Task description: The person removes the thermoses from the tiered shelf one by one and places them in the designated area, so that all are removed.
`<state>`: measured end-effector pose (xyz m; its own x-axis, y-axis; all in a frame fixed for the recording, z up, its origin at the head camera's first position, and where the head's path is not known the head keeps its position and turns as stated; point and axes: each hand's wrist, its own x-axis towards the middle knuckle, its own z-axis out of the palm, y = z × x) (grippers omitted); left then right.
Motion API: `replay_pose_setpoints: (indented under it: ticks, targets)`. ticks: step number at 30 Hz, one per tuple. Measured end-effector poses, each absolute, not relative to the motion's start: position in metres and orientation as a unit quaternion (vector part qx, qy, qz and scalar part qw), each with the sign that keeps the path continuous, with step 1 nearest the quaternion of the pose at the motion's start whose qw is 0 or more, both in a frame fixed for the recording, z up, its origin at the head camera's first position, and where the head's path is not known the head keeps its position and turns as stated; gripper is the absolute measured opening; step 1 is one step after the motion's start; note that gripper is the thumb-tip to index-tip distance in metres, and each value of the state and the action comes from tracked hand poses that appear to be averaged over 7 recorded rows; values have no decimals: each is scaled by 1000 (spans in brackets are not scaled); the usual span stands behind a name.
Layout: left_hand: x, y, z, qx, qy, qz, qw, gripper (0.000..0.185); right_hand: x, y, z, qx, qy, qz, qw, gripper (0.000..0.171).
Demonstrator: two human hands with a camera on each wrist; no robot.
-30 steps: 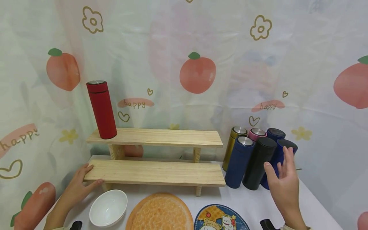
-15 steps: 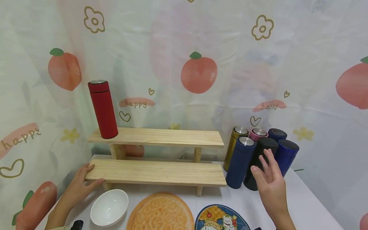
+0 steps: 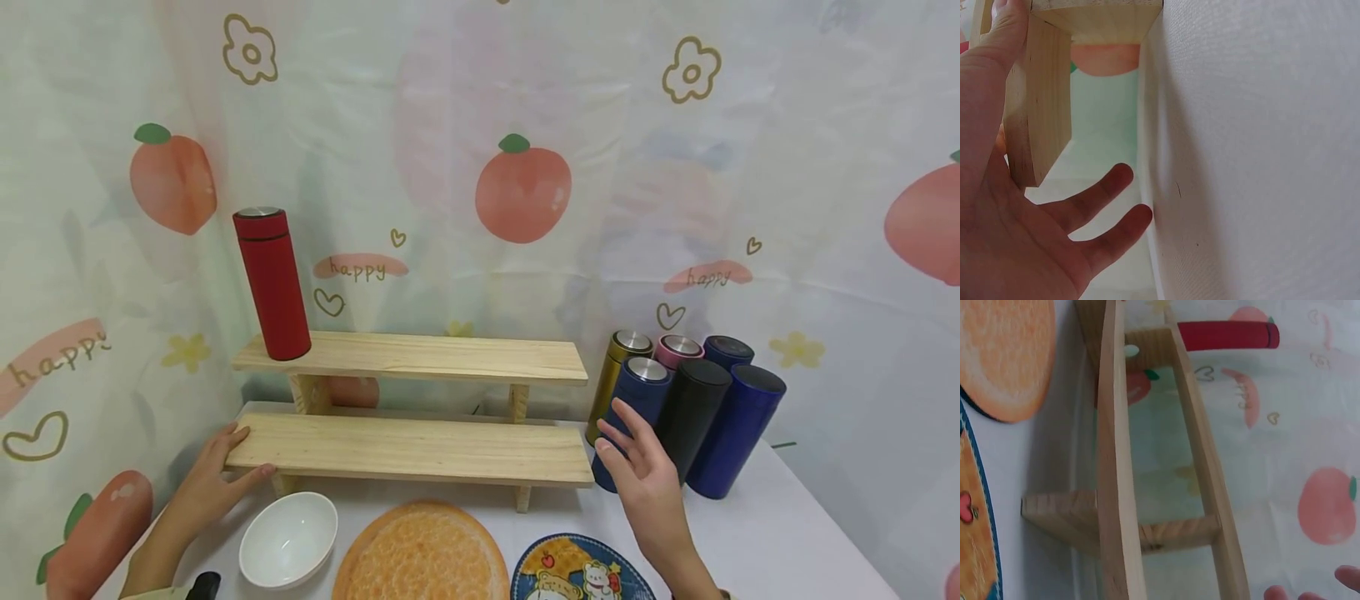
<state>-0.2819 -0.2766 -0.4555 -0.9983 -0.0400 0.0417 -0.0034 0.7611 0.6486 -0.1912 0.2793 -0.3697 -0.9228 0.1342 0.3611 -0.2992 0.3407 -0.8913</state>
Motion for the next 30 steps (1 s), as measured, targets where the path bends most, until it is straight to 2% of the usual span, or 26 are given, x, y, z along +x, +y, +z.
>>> replay_pose_setpoints:
  ticks: [13, 30]
  targets:
    - [-284, -277, -457, 9, -938, -345, 32, 116, -198, 229, -370, 125, -745, 642, 132, 60]
    - [-280, -277, -457, 1, -934, -355, 35, 113, -209, 165, -369, 167, -691, 699, 78, 58]
